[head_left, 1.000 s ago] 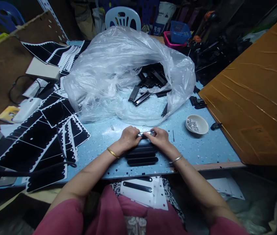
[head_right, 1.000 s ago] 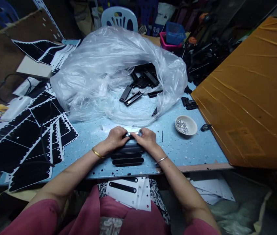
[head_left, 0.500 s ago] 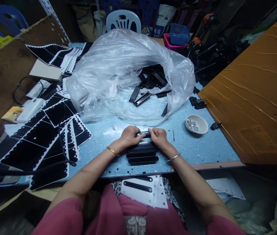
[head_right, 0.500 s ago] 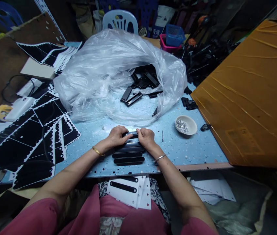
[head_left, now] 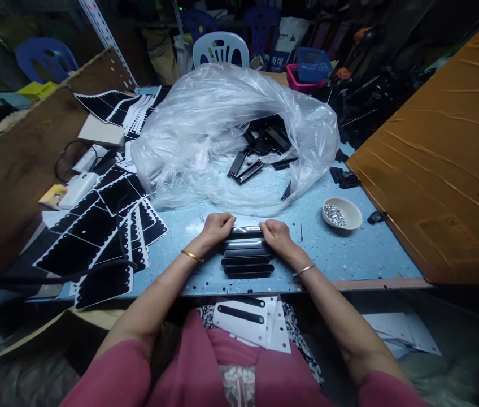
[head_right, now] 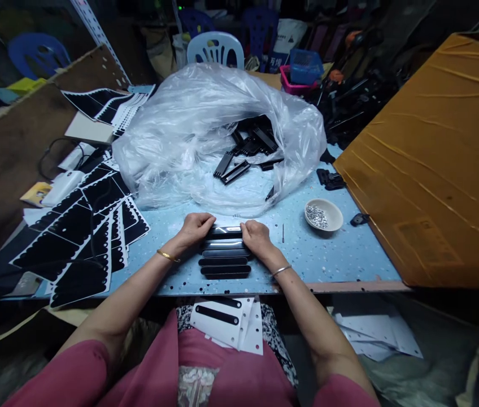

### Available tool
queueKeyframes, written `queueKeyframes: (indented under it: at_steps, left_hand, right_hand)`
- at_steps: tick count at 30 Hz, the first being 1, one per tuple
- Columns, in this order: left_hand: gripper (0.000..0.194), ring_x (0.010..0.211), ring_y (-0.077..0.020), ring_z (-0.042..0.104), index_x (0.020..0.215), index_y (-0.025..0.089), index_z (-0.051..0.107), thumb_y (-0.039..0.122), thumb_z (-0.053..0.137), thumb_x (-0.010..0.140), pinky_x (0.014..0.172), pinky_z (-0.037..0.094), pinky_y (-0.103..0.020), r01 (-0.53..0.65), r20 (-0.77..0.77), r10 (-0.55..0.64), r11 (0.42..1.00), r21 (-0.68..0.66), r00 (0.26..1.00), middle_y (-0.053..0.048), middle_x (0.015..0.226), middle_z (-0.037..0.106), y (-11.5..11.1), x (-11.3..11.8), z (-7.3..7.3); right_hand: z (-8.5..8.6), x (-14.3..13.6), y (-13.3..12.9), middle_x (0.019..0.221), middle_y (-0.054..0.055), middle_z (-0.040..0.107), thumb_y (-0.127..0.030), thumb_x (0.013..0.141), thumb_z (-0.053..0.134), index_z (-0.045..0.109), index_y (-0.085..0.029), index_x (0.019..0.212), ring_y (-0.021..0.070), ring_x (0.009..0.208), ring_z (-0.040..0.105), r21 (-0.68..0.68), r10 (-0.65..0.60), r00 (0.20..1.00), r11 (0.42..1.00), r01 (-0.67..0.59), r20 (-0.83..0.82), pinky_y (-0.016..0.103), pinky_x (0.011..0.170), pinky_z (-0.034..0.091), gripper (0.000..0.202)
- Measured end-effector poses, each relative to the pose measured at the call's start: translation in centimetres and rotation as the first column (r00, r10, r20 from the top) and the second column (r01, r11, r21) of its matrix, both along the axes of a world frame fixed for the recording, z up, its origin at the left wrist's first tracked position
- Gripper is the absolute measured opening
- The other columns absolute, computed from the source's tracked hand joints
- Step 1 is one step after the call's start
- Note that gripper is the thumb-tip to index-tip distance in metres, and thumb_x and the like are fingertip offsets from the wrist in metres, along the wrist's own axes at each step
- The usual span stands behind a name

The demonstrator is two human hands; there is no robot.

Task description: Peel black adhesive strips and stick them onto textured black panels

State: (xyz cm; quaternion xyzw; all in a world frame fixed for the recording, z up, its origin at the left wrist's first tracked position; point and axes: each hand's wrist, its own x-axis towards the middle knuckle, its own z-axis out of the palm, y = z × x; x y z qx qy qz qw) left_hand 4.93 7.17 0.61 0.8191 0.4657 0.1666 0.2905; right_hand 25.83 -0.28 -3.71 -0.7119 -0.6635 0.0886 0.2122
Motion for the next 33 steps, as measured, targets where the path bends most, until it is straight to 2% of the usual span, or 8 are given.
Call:
queueKeyframes:
  at_steps: [6,13,18,20,23,25,28,33]
  left_hand:
    - [0.039,0.060,-0.0130,0.054,0.076,0.013,0.073,0.040,0.049,0.091,0.060,0.036,-0.024,-0.229,0.054,0.228,0.973,0.002,0.972,-0.002,0.060,0.063,-1.6,-2.0,-0.2]
    - [0.024,0.076,-0.0186,0.067,0.083,0.015,0.078,0.031,0.061,0.085,0.070,0.046,-0.027,0.018,-0.052,-0.021,0.998,-0.056,0.998,-0.008,0.081,0.076,-1.9,-1.9,-0.2]
    - [0.033,0.095,-0.0227,0.070,0.112,0.014,0.071,0.028,0.062,0.084,0.088,0.052,-0.032,0.031,0.103,-0.030,0.999,-0.009,0.994,-0.011,0.105,0.074,-4.8,-5.3,-0.2]
    - [0.067,0.116,-0.0297,0.062,0.132,0.015,0.058,0.040,0.075,0.073,0.099,0.048,-0.041,0.061,0.131,-0.064,0.998,0.029,0.989,-0.016,0.126,0.065,-6.4,-6.6,-0.2]
    - [0.114,0.141,-0.0383,0.034,0.149,0.017,0.034,0.048,0.088,0.054,0.111,0.035,-0.053,0.178,0.117,-0.182,0.983,0.048,0.976,-0.020,0.149,0.042,-8.1,-7.4,-0.5]
    - [0.117,0.144,-0.0392,0.026,0.151,0.019,0.029,0.046,0.088,0.054,0.112,0.031,-0.056,0.212,0.101,-0.216,0.976,0.050,0.971,-0.021,0.151,0.039,-8.4,-7.5,-0.9]
    - [0.108,0.141,-0.0379,0.033,0.150,0.019,0.032,0.041,0.087,0.060,0.112,0.033,-0.055,0.229,0.104,-0.234,0.972,0.060,0.967,-0.021,0.146,0.046,-8.1,-7.2,-1.5]
    - [0.112,0.138,-0.0373,0.040,0.150,0.020,0.031,0.044,0.088,0.057,0.111,0.036,-0.054,0.226,0.094,-0.228,0.974,0.035,0.969,-0.021,0.146,0.046,-7.6,-7.3,-1.4]
  right_hand:
    - [0.6,0.3,0.2,0.078,0.010,0.069,-0.038,0.092,0.049,0.074,-0.016,0.086,0.0188,0.073,0.059,0.062,-0.007,1.000,0.998,0.009,-0.020,0.027,0.067,0.038,0.033]
    - [0.9,-0.9,-0.4,0.064,0.005,0.066,-0.033,0.085,0.056,0.070,-0.018,0.062,0.0156,0.064,0.057,0.009,0.067,0.988,0.998,-0.066,-0.142,0.026,0.065,0.041,0.031]
    - [1.9,0.8,-3.3,0.086,0.008,0.073,-0.030,0.085,0.054,0.073,-0.017,0.090,0.0188,0.078,0.066,0.022,0.096,0.974,0.995,-0.093,-0.207,0.029,0.073,0.050,0.024]
    - [2.2,1.5,-4.4,0.096,0.012,0.073,-0.040,0.083,0.060,0.070,-0.014,0.107,0.0213,0.081,0.067,0.070,0.102,0.963,0.994,-0.087,-0.248,0.032,0.073,0.053,0.037]
    - [2.4,1.7,-5.8,0.113,0.017,0.069,-0.052,0.075,0.070,0.059,-0.012,0.127,0.0270,0.095,0.068,0.161,0.217,0.939,0.971,-0.179,-0.266,0.040,0.082,0.055,0.066]
    - [2.3,1.5,-6.6,0.126,0.019,0.063,-0.056,0.072,0.073,0.051,-0.014,0.136,0.0313,0.111,0.063,0.185,0.329,0.916,0.939,-0.291,-0.231,0.047,0.094,0.051,0.079]
    - [2.1,1.5,-7.4,0.138,0.022,0.054,-0.061,0.070,0.074,0.039,-0.015,0.145,0.0349,0.125,0.054,0.181,0.457,0.867,0.886,-0.426,-0.199,0.052,0.102,0.047,0.095]
    - [2.5,3.2,-8.1,0.142,0.022,0.049,-0.062,0.068,0.075,0.025,-0.015,0.152,0.0366,0.127,0.052,0.150,0.518,0.834,0.855,-0.497,-0.187,0.052,0.104,0.046,0.109]
